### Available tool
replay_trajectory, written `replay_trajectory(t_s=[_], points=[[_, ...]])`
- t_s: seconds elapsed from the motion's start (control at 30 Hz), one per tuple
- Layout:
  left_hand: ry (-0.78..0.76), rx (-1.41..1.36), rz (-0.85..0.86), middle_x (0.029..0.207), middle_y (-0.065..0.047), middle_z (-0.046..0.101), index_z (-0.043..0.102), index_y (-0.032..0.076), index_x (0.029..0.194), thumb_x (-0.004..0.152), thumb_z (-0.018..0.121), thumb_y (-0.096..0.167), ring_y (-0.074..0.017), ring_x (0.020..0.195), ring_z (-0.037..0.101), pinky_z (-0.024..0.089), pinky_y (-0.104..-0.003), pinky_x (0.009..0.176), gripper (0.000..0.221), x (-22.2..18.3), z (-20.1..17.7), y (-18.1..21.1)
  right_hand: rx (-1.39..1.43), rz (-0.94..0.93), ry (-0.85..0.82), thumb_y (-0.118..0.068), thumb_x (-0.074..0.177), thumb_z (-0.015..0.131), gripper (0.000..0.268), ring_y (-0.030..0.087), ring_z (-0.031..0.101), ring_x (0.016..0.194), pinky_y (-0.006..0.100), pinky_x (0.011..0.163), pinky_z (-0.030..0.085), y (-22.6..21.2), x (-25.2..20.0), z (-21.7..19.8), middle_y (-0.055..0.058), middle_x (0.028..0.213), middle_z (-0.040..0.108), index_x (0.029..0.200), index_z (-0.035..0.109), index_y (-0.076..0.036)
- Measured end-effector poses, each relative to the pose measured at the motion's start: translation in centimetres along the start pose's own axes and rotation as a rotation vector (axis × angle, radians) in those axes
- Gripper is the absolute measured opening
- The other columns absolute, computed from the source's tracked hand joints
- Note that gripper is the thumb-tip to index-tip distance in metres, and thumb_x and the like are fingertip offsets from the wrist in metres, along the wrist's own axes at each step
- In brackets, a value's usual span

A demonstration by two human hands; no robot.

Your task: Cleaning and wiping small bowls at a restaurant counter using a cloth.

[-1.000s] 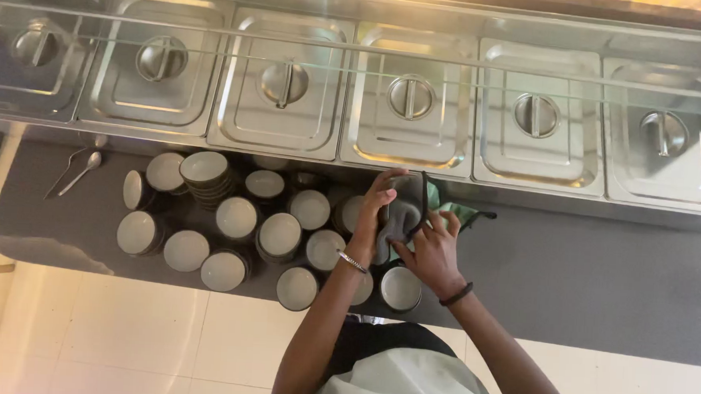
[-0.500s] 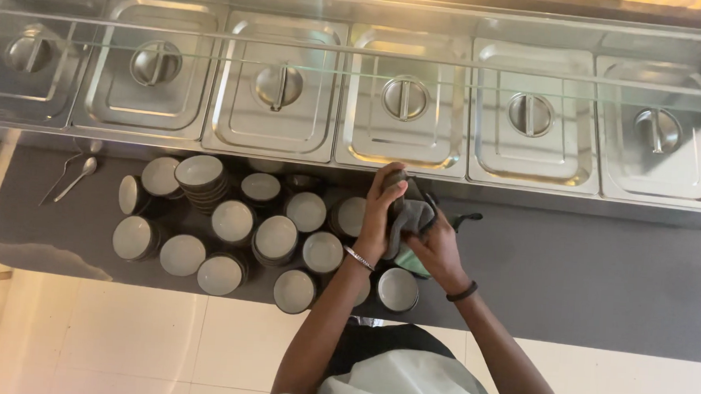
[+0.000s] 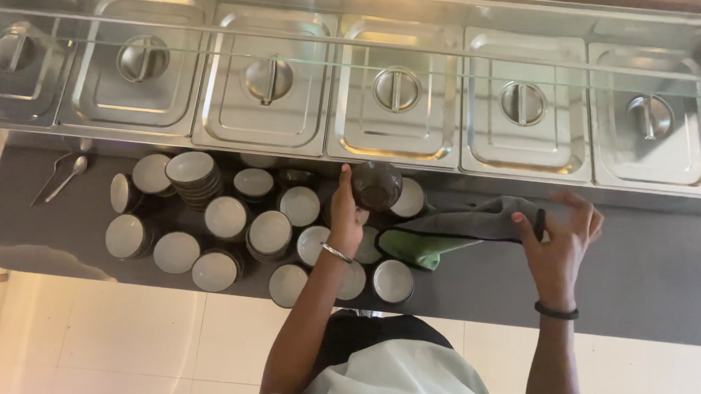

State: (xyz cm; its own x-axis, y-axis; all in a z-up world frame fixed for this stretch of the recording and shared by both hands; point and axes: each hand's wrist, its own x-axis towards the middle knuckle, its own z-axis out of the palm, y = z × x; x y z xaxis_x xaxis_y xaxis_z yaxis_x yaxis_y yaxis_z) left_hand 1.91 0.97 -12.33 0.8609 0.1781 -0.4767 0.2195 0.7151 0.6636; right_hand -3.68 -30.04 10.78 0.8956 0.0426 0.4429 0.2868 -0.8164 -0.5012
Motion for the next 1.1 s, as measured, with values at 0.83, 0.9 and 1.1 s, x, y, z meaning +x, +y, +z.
replay_trajectory(t_s=[0.83,0.9,1.1], points=[[-0.287,-0.328,0.033,0.097,0.005,0.064,0.056,0.014,0.098,0.095,0.058,0.042,-0.0065,0.091,0.063,0.056,-0.027,0.083,0.029,-12.2,13.1,4.8,0.629,0.292,0.438,-0.022,0.107,0.055,0.032,0.03,0.052,0.117,0.042,0.1,0.043,-5.7,-5.3,18.9,0.017,0.128,0.049,0.128,0.056,0.003],[-0.368,-0.13,0.193,0.093,0.004,0.058,0.055,0.009,0.102,0.104,0.059,0.039,-0.0048,0.082,0.052,0.048,-0.024,0.072,0.03,-9.9,12.2,1.7,0.336,0.136,0.382,-0.02,0.107,0.058,0.033,0.033,0.045,0.119,0.046,0.103,0.038,-5.5,-5.9,19.2,0.019,0.121,0.043,0.125,0.063,0.007],[-0.469,0.528,0.562,0.082,0.006,0.039,0.055,0.005,0.098,0.11,0.058,0.05,-0.0051,0.077,0.037,0.034,-0.025,0.065,0.047,-9.1,9.3,0.0,0.313,0.039,0.245,-0.019,0.106,0.053,0.033,0.031,0.045,0.119,0.044,0.105,0.038,-7.1,2.1,12.7,0.019,0.122,0.05,0.123,0.063,0.007]])
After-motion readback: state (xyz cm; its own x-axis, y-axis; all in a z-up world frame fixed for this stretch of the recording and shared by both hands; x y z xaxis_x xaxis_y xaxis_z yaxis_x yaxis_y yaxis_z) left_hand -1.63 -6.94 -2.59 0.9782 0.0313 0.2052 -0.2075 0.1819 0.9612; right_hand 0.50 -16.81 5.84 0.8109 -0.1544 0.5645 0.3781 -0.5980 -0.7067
